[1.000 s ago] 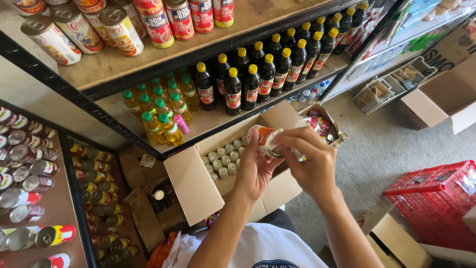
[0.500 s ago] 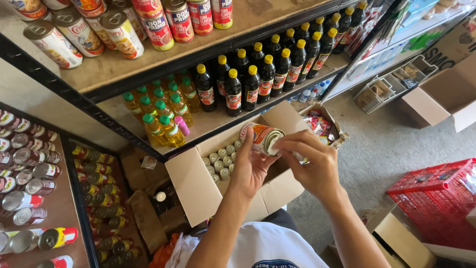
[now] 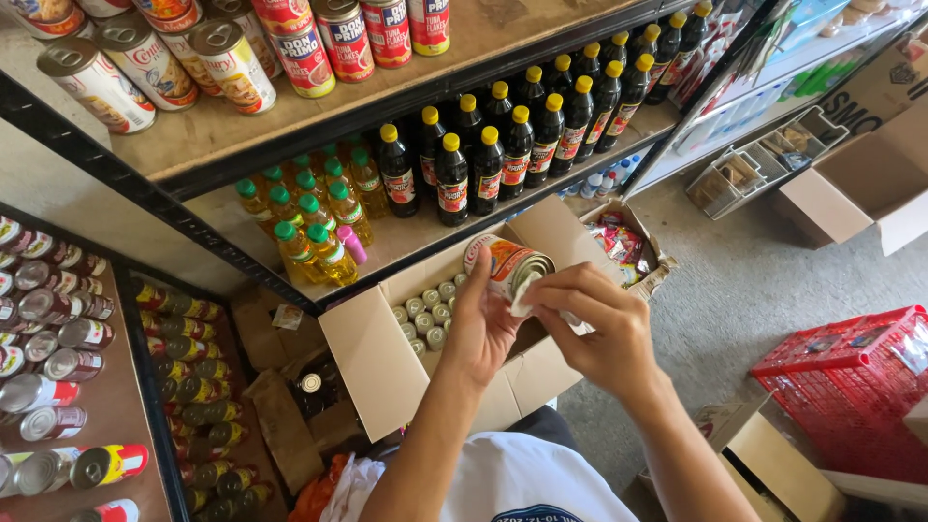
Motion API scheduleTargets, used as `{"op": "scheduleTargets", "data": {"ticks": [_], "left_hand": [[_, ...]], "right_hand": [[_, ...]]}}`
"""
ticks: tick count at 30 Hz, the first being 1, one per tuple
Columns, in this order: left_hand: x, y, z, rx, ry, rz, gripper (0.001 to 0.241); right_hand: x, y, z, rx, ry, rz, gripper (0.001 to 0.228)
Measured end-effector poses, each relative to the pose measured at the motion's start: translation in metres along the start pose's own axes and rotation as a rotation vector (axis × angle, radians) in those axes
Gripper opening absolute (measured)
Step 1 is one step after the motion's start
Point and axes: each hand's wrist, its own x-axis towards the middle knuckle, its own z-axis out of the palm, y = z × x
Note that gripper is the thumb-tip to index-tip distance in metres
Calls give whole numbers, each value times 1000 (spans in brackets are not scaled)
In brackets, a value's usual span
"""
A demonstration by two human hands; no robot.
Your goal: Wiping the tops of canned goods with a cloth to remove dust before or after shelving.
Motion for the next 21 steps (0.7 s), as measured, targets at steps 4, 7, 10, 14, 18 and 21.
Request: {"op": "scheduleTargets", "data": {"ticks": [4, 7, 10, 14, 18, 21], "left_hand": [[-22, 5, 29, -16, 52, 28, 46], [-17, -5, 22, -10, 37, 4, 48], [-8, -6, 0, -50, 36, -47, 48], [-9, -4, -7, -11, 87, -1, 49], [-14, -15, 3, -48, 150, -49, 44], [-5, -22, -12, 3, 211, -57, 41]], "right_hand": [[10, 3, -11, -111, -29, 12, 17], [7, 4, -4, -100, 50, 12, 10], [-3, 1, 4, -54, 14, 70, 10], [-11, 14, -3, 0, -45, 114, 10], [-18, 31, 1, -91, 26, 180, 10], [-38, 45, 13, -18, -4, 253, 5]]}}
